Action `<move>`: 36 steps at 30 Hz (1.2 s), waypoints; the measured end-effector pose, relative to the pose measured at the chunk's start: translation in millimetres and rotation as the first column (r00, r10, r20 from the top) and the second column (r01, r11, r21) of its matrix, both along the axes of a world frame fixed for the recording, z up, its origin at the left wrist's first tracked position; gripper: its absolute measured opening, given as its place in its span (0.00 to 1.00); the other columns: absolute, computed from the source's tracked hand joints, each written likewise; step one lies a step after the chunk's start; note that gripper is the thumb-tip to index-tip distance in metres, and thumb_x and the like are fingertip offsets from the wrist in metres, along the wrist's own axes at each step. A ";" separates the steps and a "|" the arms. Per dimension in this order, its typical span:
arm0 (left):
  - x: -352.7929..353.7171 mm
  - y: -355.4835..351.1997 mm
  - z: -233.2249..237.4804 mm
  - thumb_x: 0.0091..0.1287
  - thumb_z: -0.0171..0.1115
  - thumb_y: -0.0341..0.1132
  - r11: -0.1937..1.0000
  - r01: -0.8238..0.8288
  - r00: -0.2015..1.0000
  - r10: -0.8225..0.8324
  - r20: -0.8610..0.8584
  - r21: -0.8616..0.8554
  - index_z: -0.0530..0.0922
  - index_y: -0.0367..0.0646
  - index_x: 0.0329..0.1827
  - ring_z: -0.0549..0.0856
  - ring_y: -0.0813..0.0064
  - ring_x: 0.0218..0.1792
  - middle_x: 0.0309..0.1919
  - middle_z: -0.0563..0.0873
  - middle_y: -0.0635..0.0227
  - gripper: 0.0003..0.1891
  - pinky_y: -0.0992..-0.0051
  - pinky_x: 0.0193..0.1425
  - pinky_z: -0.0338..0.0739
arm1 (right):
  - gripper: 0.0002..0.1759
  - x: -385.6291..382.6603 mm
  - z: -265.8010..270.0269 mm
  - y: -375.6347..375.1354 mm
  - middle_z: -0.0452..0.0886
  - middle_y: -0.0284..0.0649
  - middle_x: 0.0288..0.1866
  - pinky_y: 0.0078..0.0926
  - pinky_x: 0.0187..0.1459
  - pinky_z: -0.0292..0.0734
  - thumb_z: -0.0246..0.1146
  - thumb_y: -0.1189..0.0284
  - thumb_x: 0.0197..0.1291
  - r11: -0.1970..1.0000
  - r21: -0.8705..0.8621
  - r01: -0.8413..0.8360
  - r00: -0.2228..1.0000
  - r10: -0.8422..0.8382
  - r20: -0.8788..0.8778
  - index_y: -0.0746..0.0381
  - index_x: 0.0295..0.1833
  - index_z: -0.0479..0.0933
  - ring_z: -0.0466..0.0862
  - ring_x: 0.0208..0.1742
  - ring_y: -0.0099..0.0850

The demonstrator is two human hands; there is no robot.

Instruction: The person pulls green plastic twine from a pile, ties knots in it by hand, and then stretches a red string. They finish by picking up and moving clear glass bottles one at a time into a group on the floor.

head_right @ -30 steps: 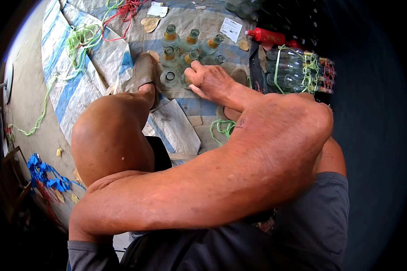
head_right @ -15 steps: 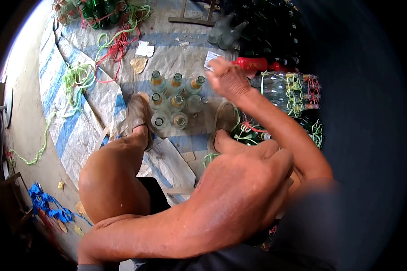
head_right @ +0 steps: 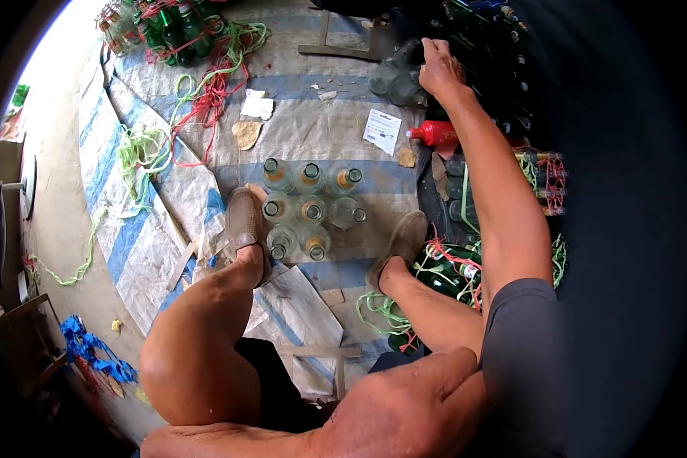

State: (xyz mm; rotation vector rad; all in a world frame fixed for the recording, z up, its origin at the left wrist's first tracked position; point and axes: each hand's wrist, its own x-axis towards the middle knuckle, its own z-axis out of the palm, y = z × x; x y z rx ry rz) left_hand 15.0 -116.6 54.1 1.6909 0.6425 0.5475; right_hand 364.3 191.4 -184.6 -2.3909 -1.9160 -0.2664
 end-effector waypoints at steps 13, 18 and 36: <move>-3.5 23.7 -3.8 0.57 0.61 0.32 0.989 -0.143 0.978 0.147 0.151 -0.038 0.79 0.39 0.32 0.84 0.61 0.30 0.29 0.78 0.60 0.06 0.65 0.31 0.80 | 0.20 -13.5 -39.7 26.1 0.75 0.49 0.65 0.51 0.59 0.82 0.71 0.70 0.65 0.987 0.125 -0.105 0.994 0.108 -0.018 0.56 0.60 0.74 0.82 0.61 0.57; -2.6 14.6 -5.1 0.56 0.61 0.33 0.994 -0.108 0.987 0.103 0.121 0.036 0.79 0.40 0.33 0.84 0.62 0.31 0.30 0.78 0.60 0.06 0.66 0.32 0.80 | 0.16 -19.1 -57.5 5.6 0.76 0.52 0.56 0.54 0.50 0.84 0.71 0.73 0.64 0.929 0.192 -0.316 0.942 0.331 -0.055 0.56 0.55 0.75 0.83 0.53 0.61; -13.1 7.9 -7.7 0.57 0.67 0.36 0.923 0.123 0.987 -0.077 -0.138 0.365 0.86 0.40 0.42 0.89 0.70 0.39 0.33 0.88 0.64 0.13 0.73 0.38 0.83 | 0.12 -52.8 3.3 -151.1 0.80 0.53 0.47 0.52 0.51 0.81 0.70 0.69 0.62 0.939 -0.067 -0.336 0.936 0.325 -0.134 0.62 0.47 0.79 0.83 0.50 0.59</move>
